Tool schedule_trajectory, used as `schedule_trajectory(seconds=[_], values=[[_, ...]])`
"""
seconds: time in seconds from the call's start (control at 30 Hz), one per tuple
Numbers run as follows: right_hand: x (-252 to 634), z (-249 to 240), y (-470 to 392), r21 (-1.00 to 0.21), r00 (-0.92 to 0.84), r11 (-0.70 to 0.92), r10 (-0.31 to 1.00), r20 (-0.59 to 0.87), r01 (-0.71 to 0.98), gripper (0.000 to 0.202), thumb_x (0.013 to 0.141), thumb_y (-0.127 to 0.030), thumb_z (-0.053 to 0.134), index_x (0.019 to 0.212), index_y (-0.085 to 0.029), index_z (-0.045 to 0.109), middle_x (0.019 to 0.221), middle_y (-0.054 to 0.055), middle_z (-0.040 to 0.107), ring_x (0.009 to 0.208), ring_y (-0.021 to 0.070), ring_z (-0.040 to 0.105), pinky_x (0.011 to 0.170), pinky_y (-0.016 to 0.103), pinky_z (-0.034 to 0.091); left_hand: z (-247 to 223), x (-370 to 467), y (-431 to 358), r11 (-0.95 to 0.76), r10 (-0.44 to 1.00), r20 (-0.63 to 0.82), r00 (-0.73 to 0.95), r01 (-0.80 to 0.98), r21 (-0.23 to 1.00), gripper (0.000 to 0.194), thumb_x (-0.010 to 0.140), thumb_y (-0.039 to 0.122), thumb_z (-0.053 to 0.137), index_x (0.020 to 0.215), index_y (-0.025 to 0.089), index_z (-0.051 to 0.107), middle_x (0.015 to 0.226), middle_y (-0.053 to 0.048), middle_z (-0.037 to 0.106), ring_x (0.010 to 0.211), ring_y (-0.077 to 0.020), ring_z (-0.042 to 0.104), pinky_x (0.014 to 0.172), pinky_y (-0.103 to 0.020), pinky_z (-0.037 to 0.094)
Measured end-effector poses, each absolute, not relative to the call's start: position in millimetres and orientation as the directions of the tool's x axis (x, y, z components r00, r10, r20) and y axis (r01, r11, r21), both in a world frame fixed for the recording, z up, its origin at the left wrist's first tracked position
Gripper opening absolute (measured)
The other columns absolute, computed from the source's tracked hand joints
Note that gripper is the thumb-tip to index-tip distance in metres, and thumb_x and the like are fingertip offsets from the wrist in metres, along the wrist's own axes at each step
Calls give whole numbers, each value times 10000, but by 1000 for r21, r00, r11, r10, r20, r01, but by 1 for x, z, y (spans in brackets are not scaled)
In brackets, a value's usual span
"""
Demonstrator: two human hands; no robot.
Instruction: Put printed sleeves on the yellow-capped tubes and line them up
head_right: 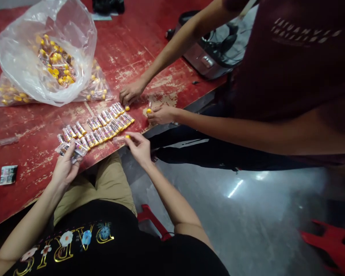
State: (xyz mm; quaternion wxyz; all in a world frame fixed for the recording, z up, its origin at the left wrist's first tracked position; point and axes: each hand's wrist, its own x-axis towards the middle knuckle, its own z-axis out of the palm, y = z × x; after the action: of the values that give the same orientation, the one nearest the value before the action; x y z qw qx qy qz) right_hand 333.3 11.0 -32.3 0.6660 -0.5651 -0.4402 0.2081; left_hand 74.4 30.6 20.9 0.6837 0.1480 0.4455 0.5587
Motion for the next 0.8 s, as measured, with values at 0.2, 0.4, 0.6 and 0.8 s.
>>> schedule_trajectory(seconds=[0.2,0.4,0.6,0.8], values=[[285,-17,-14,-959,446,279,854,267,40,307,775,-426,788,994,-215,742,911,46,744,696,157,697,668,320,641,19,81,30,347,878,-479,-5,-684,642,331,632,203,904,867,131,681,817,-4,700,610,-66,585,449,-183,342],[234,-7,-38,-931,378,363,865,330,-17,217,826,-335,759,1024,-247,748,1017,59,696,873,195,712,702,340,659,21,83,22,375,860,-509,29,-712,593,330,662,211,890,904,133,679,820,-4,700,619,-81,608,460,-190,391],[222,-17,-43,-896,390,408,807,444,176,246,841,-314,751,1084,-280,748,1082,64,699,1026,222,692,836,390,649,22,80,14,402,859,-510,56,-691,601,311,694,259,876,906,145,678,818,-8,697,598,-69,590,481,-190,420],[212,-16,-63,-839,274,460,800,533,291,322,939,-182,586,1197,-318,721,1137,50,731,1070,223,693,964,454,591,28,72,-2,373,883,-467,48,-676,636,393,658,369,893,884,152,656,772,-8,685,607,-96,616,508,-204,470]])
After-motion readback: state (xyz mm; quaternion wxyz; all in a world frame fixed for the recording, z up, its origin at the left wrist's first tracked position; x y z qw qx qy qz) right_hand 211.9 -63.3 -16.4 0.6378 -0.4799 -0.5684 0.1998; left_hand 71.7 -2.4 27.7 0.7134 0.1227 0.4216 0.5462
